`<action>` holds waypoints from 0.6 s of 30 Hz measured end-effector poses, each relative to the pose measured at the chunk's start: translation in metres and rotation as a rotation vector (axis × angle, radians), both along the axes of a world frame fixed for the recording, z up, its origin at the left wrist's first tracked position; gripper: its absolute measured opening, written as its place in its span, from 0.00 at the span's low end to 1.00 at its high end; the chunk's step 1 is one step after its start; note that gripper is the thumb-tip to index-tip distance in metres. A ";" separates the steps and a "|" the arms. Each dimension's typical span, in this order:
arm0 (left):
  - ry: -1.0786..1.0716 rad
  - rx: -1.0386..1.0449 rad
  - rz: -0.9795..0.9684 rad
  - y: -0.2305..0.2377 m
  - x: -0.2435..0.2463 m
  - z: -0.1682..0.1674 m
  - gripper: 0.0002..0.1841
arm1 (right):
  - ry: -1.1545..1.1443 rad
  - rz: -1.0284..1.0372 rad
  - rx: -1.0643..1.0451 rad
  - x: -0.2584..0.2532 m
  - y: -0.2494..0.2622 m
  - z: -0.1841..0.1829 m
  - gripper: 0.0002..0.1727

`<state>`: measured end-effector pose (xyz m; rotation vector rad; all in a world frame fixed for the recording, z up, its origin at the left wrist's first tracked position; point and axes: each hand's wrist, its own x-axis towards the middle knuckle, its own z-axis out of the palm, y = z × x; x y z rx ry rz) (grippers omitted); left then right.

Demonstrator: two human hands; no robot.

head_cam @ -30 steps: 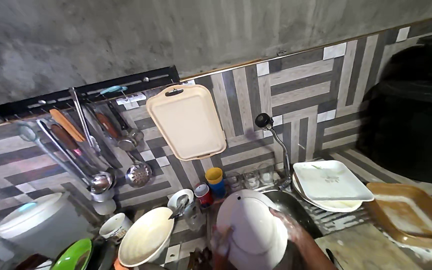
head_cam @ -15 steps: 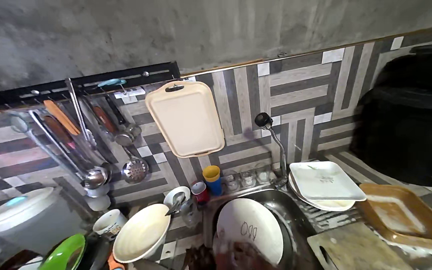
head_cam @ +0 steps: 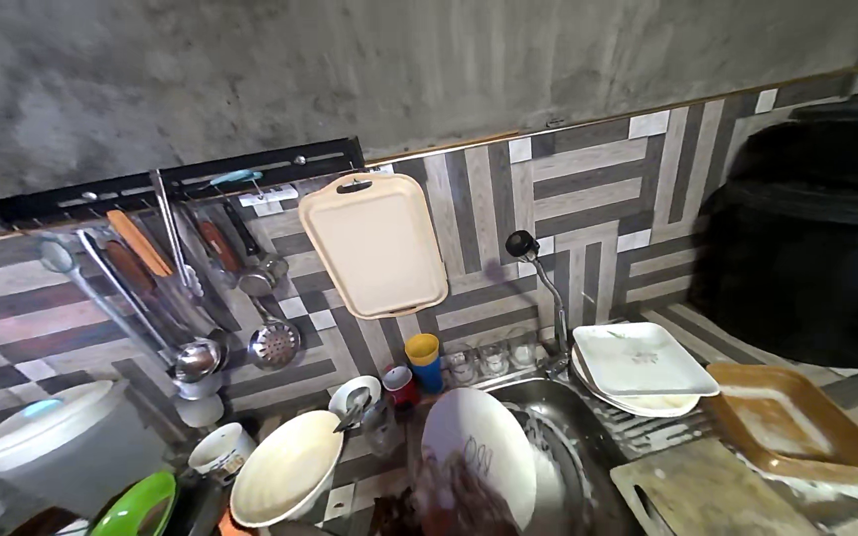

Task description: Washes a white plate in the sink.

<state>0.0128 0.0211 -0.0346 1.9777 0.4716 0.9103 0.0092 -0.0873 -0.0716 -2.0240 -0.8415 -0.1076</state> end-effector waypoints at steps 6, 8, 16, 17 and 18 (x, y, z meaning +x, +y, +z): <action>-0.096 -0.012 -0.035 -0.002 -0.005 0.000 0.20 | 0.182 -0.424 -0.261 0.073 -0.032 -0.026 0.42; -0.051 -0.054 -0.093 -0.016 -0.008 -0.003 0.21 | 0.206 -0.521 -0.260 0.110 -0.015 -0.006 0.48; -0.076 -0.168 -0.071 0.010 0.001 -0.016 0.21 | -0.018 0.072 -0.126 0.017 -0.009 -0.002 0.31; -0.095 -0.165 -0.028 0.012 0.001 -0.014 0.21 | 0.021 0.052 -0.224 0.017 -0.021 -0.007 0.30; -0.119 -0.119 -0.003 0.013 0.001 -0.016 0.20 | 0.035 -0.019 -0.309 0.026 -0.032 -0.016 0.31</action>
